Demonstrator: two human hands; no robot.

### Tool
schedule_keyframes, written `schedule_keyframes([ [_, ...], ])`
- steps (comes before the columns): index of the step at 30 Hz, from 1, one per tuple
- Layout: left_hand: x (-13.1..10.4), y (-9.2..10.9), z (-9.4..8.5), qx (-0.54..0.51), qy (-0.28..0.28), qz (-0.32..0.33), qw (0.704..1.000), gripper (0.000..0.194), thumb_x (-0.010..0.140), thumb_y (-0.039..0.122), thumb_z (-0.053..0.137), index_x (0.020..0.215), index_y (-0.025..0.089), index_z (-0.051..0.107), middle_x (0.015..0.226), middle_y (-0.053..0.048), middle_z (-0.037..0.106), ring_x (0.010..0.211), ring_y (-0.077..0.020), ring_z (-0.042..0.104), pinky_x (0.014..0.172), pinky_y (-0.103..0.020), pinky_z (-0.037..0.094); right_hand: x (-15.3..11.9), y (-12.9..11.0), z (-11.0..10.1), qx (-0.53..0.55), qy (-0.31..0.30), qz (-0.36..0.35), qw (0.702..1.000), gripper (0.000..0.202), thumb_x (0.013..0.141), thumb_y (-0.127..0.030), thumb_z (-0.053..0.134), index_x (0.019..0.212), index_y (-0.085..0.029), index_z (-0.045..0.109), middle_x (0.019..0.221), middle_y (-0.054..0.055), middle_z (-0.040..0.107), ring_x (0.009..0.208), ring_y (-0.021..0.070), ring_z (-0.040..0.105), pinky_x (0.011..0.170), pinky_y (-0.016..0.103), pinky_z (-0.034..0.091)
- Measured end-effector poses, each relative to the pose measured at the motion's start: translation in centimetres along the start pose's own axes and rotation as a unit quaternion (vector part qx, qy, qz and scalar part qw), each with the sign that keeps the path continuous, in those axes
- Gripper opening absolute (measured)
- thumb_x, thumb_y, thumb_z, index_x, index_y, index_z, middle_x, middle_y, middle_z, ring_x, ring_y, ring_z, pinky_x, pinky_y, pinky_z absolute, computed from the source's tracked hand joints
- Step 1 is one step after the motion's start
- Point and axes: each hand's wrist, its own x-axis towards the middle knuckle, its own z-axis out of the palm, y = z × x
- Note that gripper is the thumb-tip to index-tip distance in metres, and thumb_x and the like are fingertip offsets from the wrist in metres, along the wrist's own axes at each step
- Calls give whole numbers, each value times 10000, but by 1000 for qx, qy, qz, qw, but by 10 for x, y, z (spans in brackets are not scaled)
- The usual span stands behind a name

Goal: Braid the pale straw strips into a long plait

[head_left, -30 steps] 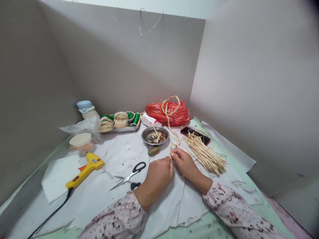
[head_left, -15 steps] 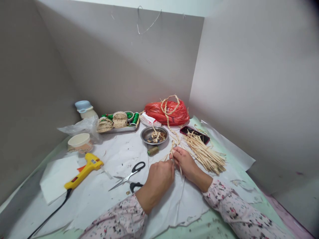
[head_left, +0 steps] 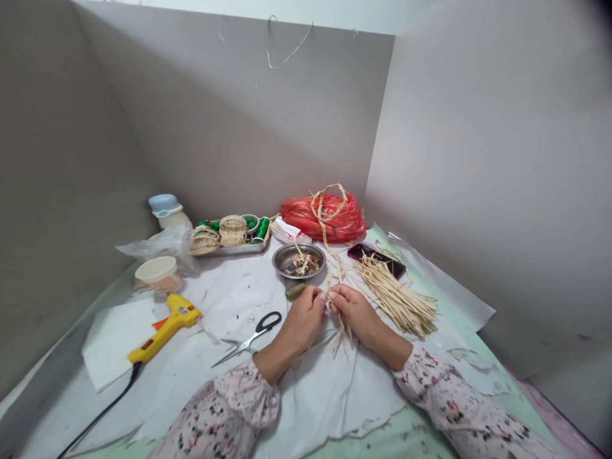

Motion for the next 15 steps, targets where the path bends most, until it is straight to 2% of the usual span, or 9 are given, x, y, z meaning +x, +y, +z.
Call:
schedule_keyframes([
  [2, 2, -6, 4, -63, -84, -34, 994, 318, 918, 436, 317, 831, 197, 508, 570, 25, 531, 515, -151, 502, 541, -258, 354, -1, -2, 0, 4, -7, -4, 1000, 219, 839, -392, 525, 725, -208, 486, 580, -58, 482, 483, 103, 398, 509, 237, 327],
  [4, 2, -8, 5, -81, -100, -44, 991, 340, 907, 474, 330, 814, 196, 502, 531, 55, 460, 444, -124, 411, 492, -246, 302, -1, -5, 0, -17, -1, -1, 1000, 208, 832, -373, 534, 718, -202, 502, 575, -59, 477, 495, 103, 397, 524, 238, 326],
  [7, 3, -6, 1, -75, -90, -24, 993, 356, 874, 490, 402, 743, 180, 517, 572, 51, 425, 501, -108, 366, 505, -238, 276, -1, -7, -1, -47, 1, 6, 999, 200, 828, -348, 537, 704, -191, 523, 573, -58, 477, 507, 99, 385, 537, 238, 321],
  [9, 4, -4, -1, -92, -119, -22, 988, 398, 862, 520, 412, 709, 171, 529, 571, 49, 398, 514, -103, 333, 500, -236, 254, 0, -5, -1, -40, -5, 3, 999, 181, 824, -330, 536, 711, -188, 530, 579, -56, 492, 524, 101, 410, 555, 237, 335],
  [12, 3, -2, -4, -154, -180, -64, 969, 451, 832, 594, 429, 710, 171, 527, 539, 69, 336, 459, -80, 238, 449, -233, 173, 2, 0, -2, -18, -13, -7, 1000, 147, 813, -307, 542, 731, -184, 546, 596, -49, 524, 558, 107, 460, 588, 239, 364],
  [15, 4, -4, -7, -220, -201, -113, 948, 432, 785, 603, 504, 732, 175, 513, 522, 94, 300, 413, -55, 172, 416, -228, 100, 3, 1, -3, 0, -23, 5, 1000, 150, 800, -312, 563, 724, -183, 553, 612, -40, 552, 555, 108, 478, 578, 238, 370],
])
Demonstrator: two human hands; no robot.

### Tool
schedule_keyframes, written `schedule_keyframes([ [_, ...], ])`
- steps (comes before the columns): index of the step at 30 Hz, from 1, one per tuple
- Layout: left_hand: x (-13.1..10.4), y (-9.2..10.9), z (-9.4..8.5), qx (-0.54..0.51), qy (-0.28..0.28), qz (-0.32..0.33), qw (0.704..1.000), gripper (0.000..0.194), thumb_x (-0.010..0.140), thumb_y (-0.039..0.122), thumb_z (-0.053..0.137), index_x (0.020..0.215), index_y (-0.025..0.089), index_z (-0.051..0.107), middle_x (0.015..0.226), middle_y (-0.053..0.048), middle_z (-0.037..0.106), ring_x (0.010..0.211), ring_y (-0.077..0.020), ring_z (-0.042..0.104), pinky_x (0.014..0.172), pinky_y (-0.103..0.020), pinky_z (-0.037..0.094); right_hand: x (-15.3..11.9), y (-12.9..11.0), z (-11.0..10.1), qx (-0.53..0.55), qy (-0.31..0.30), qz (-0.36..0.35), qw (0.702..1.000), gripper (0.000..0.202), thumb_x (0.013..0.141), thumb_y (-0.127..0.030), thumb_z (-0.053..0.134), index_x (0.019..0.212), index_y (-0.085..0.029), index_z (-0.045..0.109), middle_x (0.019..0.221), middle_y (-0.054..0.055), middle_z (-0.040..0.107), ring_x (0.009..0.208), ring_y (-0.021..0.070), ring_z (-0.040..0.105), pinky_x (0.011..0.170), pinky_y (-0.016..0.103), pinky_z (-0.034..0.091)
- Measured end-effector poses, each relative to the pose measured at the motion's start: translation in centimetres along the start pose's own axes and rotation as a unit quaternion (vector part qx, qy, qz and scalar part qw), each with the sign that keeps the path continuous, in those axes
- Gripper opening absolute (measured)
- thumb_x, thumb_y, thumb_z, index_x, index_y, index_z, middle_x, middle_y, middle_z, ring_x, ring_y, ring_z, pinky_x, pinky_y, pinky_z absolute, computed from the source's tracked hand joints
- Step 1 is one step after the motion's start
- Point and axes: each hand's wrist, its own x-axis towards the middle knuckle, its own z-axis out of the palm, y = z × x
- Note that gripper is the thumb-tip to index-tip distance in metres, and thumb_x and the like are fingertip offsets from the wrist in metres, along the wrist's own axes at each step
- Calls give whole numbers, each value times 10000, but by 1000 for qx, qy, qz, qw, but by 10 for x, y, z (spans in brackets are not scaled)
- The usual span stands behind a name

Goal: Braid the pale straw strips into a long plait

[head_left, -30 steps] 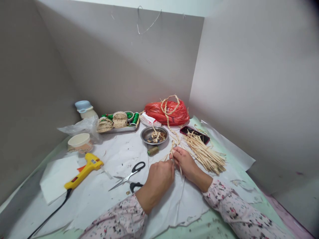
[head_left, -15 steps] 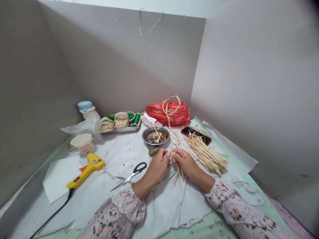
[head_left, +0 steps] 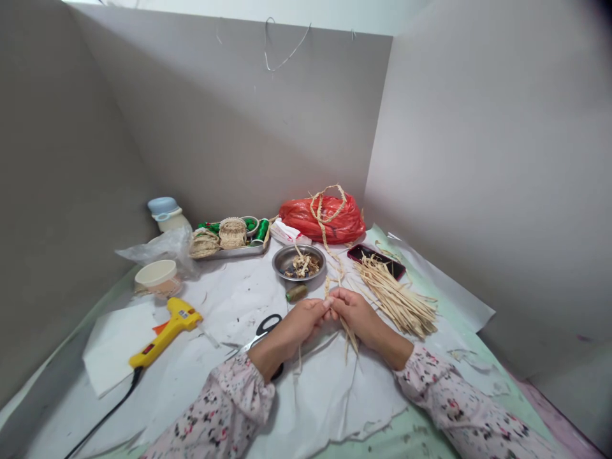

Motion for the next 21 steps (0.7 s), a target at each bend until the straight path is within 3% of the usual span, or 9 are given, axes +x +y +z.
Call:
schedule_keyframes([
  [5, 1, 0, -2, -35, 30, -3, 999, 331, 771, 492, 538, 680, 177, 498, 479, 99, 302, 365, -41, 164, 374, -226, 77, -2, -8, -3, 41, -21, 26, 999, 152, 776, -298, 586, 872, -181, 605, 699, -13, 640, 600, 127, 544, 603, 245, 400],
  [9, 0, 1, -1, -29, 70, -3, 997, 238, 751, 385, 513, 633, 181, 479, 435, 95, 296, 339, -41, 177, 364, -220, 79, -3, -10, -6, -89, -27, -59, 994, 160, 824, -263, 523, 841, -186, 662, 776, 7, 674, 715, 151, 580, 701, 262, 418],
  [13, 2, -2, -2, -35, 80, -12, 996, 206, 737, 355, 508, 624, 185, 480, 422, 99, 288, 327, -40, 171, 359, -220, 82, -4, -6, -7, -240, 7, -125, 963, 247, 876, -265, 457, 733, -191, 644, 705, -1, 630, 674, 150, 537, 660, 257, 383],
  [18, 6, -7, -2, -24, 90, -24, 995, 254, 759, 396, 506, 618, 185, 493, 416, 97, 287, 318, -42, 168, 357, -231, 75, -5, -4, -6, -269, 57, -121, 954, 252, 908, -310, 438, 729, -198, 576, 627, -21, 557, 621, 144, 513, 609, 249, 355],
  [21, 5, -5, 1, -33, 102, -30, 994, 250, 744, 393, 527, 615, 180, 501, 425, 104, 263, 330, -38, 156, 364, -227, 74, -10, -7, -1, -288, 67, -171, 940, 242, 922, -312, 437, 751, -203, 569, 670, -6, 588, 639, 145, 535, 632, 251, 368],
])
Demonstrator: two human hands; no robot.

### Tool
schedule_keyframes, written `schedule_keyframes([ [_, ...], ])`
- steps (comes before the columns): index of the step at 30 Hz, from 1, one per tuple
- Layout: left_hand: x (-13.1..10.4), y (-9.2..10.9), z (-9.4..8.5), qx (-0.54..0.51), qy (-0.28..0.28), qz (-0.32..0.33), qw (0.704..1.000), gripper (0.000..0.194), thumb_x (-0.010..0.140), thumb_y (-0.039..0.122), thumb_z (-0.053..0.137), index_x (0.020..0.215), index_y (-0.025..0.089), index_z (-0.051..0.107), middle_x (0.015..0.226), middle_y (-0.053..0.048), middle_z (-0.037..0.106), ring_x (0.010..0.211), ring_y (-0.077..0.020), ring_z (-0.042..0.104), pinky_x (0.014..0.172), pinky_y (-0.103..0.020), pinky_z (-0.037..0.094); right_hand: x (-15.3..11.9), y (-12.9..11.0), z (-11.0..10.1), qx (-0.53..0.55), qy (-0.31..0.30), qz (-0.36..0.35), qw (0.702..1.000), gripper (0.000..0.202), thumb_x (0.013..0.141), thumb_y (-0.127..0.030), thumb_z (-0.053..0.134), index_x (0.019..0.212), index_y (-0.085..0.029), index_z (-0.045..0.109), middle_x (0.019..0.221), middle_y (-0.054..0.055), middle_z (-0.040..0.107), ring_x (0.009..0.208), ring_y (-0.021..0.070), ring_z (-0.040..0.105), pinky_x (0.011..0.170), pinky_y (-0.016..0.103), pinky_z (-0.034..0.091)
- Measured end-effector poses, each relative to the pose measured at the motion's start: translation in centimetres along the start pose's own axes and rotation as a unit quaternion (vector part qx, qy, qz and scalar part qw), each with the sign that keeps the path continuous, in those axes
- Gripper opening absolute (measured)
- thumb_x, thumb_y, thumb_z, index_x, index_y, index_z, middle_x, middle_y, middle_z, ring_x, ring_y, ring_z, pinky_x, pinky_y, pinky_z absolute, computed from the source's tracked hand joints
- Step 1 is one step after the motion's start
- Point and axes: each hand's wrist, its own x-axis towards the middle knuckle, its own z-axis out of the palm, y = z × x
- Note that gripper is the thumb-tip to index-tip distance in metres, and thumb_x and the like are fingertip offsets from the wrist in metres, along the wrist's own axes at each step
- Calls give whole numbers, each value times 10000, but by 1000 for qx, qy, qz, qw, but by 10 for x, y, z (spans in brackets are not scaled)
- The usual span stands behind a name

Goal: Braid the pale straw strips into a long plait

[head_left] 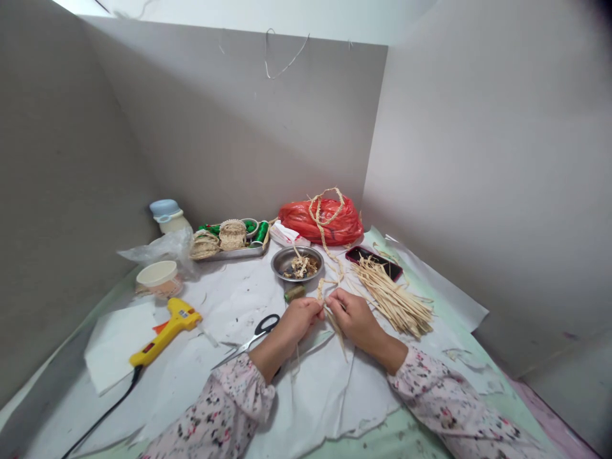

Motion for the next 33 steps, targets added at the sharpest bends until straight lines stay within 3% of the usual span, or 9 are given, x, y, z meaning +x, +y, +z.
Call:
schedule_keyframes([
  [3, -3, 3, 1, -40, 15, -3, 999, 246, 707, 362, 558, 580, 189, 437, 445, 106, 250, 351, -32, 154, 376, -221, 75, -5, -6, 1, -82, 4, -79, 993, 222, 932, -284, 433, 784, -201, 575, 736, 22, 612, 664, 145, 543, 644, 252, 365],
  [7, -4, 5, 0, -75, -2, 3, 997, 333, 706, 387, 581, 551, 207, 348, 450, 100, 257, 364, -30, 167, 386, -229, 70, -10, -13, 2, -210, -19, -175, 962, 245, 943, -247, 404, 777, -186, 572, 730, 47, 597, 624, 143, 505, 585, 263, 321],
  [14, -3, 6, -1, -130, -13, -12, 991, 401, 663, 434, 675, 581, 200, 360, 478, 115, 227, 391, -22, 147, 405, -223, 49, -13, -16, 6, -287, -41, -274, 917, 257, 903, -112, 374, 747, -176, 567, 718, 62, 597, 598, 148, 490, 515, 278, 291],
  [23, 0, 0, -7, -157, -62, -5, 986, 382, 683, 470, 707, 663, 160, 486, 478, 116, 255, 399, -23, 148, 412, -223, 54, -12, -12, 3, -255, -64, -254, 931, 220, 904, -139, 389, 795, -180, 574, 776, 71, 621, 648, 149, 522, 555, 256, 349],
  [29, -2, 2, -6, -147, -60, -5, 987, 410, 655, 499, 725, 726, 138, 543, 488, 114, 273, 407, -23, 169, 412, -215, 66, -14, -13, 0, -227, -76, -236, 942, 259, 931, -194, 368, 795, -187, 588, 777, 72, 619, 672, 162, 536, 604, 274, 370],
  [31, -3, 4, -6, -142, -48, -6, 989, 398, 673, 502, 700, 750, 141, 554, 475, 123, 246, 396, -24, 150, 409, -213, 63, -15, -15, -4, -169, -43, -207, 963, 279, 939, -246, 376, 754, -202, 581, 726, 52, 592, 655, 160, 527, 618, 275, 374],
  [33, -4, 7, -6, -139, -37, -7, 990, 367, 688, 484, 681, 751, 147, 549, 467, 130, 220, 387, -23, 124, 406, -211, 54, -12, -14, -8, -90, 45, -135, 986, 307, 947, -295, 366, 733, -211, 570, 675, 32, 557, 633, 158, 513, 627, 276, 378],
])
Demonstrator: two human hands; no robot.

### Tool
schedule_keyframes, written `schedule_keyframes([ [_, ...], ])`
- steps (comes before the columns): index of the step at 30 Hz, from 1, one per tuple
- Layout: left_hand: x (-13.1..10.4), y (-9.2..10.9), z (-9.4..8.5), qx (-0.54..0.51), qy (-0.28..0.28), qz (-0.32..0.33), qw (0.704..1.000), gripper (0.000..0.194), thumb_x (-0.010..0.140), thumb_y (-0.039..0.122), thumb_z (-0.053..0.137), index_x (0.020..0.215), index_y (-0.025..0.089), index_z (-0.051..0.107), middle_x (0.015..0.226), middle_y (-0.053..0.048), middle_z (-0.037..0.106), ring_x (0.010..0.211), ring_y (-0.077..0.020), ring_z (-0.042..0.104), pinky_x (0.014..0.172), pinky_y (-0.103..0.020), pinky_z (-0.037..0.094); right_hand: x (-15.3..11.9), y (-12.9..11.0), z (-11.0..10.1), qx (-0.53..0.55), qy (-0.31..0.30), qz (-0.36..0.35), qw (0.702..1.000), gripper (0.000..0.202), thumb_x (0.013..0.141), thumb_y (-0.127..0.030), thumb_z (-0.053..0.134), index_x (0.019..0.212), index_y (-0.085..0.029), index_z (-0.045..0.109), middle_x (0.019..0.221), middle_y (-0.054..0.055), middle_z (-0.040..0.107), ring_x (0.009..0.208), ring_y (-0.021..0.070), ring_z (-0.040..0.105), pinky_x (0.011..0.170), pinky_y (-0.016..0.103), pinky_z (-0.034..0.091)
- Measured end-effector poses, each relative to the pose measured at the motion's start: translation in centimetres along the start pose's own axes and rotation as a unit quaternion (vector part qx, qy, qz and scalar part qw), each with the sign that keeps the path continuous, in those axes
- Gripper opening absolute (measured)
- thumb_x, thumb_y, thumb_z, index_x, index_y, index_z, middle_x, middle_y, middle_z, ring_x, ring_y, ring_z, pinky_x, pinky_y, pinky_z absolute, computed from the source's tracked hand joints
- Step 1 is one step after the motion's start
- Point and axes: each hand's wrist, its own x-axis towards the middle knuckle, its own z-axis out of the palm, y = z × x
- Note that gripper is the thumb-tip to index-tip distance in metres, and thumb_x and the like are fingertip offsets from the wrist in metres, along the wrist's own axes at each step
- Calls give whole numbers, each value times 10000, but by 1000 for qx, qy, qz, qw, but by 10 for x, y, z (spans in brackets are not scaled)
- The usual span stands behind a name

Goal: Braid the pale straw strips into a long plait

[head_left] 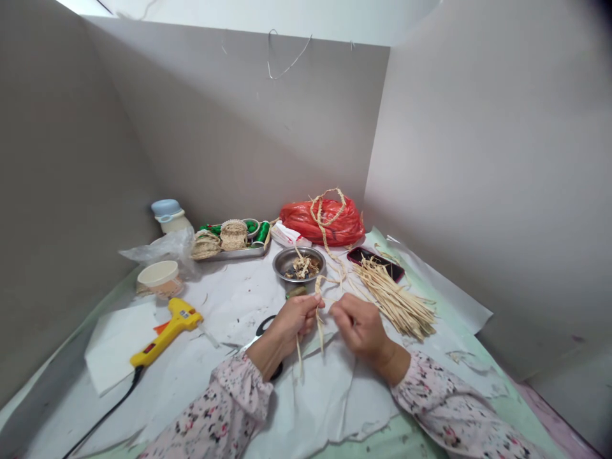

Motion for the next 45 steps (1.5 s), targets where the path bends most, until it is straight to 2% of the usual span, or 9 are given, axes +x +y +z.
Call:
schedule_keyframes([
  [3, 0, 2, 0, 2, 1, -6, 1000, 328, 693, 448, 670, 736, 150, 539, 467, 134, 211, 380, -20, 115, 402, -206, 44, 7, 15, -2, 27, 123, 160, 979, 308, 942, -355, 379, 735, -214, 558, 631, 10, 537, 609, 163, 493, 620, 284, 366],
  [5, 1, 2, 0, 0, -2, -15, 1000, 317, 696, 438, 664, 740, 149, 542, 465, 134, 216, 375, -19, 122, 398, -204, 47, 10, 28, 0, -16, 99, 210, 973, 288, 899, -378, 460, 679, -213, 545, 626, 9, 557, 603, 166, 494, 603, 283, 345],
  [9, 3, 0, -1, -2, -7, -21, 1000, 313, 698, 431, 662, 758, 142, 558, 460, 132, 228, 372, -19, 136, 397, -204, 48, 9, 45, 7, -104, 6, 245, 964, 289, 831, -424, 564, 635, -212, 558, 627, 30, 602, 577, 169, 501, 561, 283, 296],
  [15, 2, -1, -1, -3, -20, -20, 1000, 320, 692, 422, 670, 775, 131, 565, 467, 131, 239, 384, -18, 137, 401, -205, 47, 6, 43, 11, -136, -38, 255, 957, 209, 783, -358, 627, 636, -213, 594, 603, 39, 623, 549, 171, 514, 540, 285, 264],
  [17, 1, -1, -1, -1, -21, -23, 1000, 319, 690, 419, 670, 776, 130, 566, 467, 133, 239, 383, -18, 135, 403, -204, 45, 8, 42, 10, -89, -19, 267, 960, 207, 811, -320, 582, 635, -212, 580, 587, 30, 613, 549, 173, 523, 551, 286, 294],
  [20, 1, -1, 0, -2, -26, -29, 999, 314, 686, 409, 672, 776, 128, 565, 466, 135, 238, 377, -17, 142, 402, -206, 49, 11, 40, 6, 22, 88, 277, 956, 213, 872, -378, 508, 757, -208, 567, 657, 27, 631, 605, 182, 562, 594, 286, 376],
  [25, -1, -1, 1, -16, -29, -34, 999, 310, 673, 385, 690, 782, 120, 572, 470, 136, 236, 379, -13, 128, 400, -206, 36, 10, 31, 5, 66, 205, 173, 961, 172, 911, -367, 469, 887, -205, 523, 789, 41, 631, 702, 172, 595, 688, 294, 462],
  [32, 2, -2, -1, -62, -30, -31, 997, 312, 684, 369, 701, 810, 112, 579, 463, 142, 205, 392, -11, 97, 393, -188, 41, 2, 17, 13, 24, 126, -30, 991, 67, 907, -207, 496, 922, -200, 561, 878, 67, 653, 783, 166, 635, 676, 265, 504],
  [45, 7, -6, -4, -110, -45, -24, 993, 334, 683, 354, 739, 699, 155, 470, 470, 137, 214, 386, -1, 93, 377, -178, 25, 0, 12, 13, 12, 62, -52, 997, 147, 926, -214, 485, 1026, -207, 593, 998, 79, 710, 907, 171, 677, 799, 279, 534],
])
